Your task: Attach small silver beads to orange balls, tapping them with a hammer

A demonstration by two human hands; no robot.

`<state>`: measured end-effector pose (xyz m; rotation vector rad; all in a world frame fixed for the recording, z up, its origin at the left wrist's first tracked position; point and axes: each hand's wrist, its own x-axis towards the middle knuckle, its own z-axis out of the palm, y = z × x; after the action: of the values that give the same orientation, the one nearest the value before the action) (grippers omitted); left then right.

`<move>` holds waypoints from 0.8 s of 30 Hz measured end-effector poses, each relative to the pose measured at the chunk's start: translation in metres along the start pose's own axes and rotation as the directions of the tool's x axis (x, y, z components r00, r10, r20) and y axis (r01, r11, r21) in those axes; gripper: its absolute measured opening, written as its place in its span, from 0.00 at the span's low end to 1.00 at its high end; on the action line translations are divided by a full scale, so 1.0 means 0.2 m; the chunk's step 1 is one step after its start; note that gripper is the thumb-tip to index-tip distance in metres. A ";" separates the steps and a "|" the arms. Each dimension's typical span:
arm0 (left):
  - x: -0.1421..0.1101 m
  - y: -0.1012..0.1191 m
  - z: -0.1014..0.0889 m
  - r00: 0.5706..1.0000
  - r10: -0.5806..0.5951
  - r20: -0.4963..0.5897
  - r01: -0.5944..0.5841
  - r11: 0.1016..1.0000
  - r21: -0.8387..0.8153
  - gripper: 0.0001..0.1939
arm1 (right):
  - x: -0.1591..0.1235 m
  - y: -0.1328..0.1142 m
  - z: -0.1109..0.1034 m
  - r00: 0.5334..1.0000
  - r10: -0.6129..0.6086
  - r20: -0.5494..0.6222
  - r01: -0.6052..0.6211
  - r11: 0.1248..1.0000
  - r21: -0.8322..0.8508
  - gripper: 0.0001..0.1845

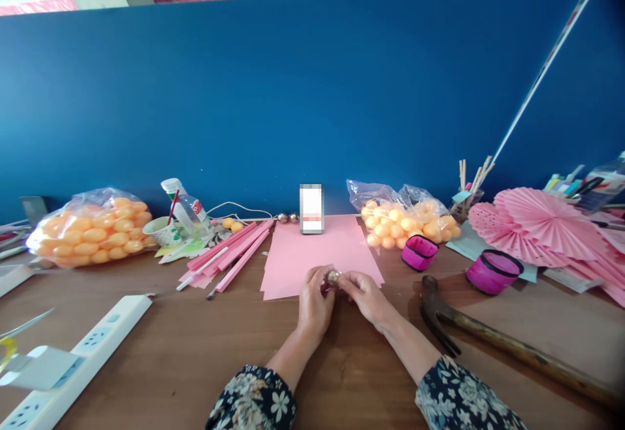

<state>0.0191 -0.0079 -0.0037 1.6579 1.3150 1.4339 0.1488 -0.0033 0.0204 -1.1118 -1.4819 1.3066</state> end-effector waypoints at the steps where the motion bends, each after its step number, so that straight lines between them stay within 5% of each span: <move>1: 0.00 0.00 0.00 1.000 0.002 -0.001 -0.002 1.000 -0.001 0.24 | 0.00 0.00 0.00 1.000 -0.001 -0.002 0.001 1.000 -0.004 0.19; 24: 0.00 -0.02 0.01 1.000 0.016 -0.013 -0.015 0.999 0.042 0.23 | 0.01 0.02 0.00 0.996 0.051 -0.068 -0.050 0.998 0.028 0.19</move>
<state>0.0193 -0.0069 -0.0076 1.6920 1.3515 1.4382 0.1487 -0.0020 0.0173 -1.1726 -1.3906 1.3054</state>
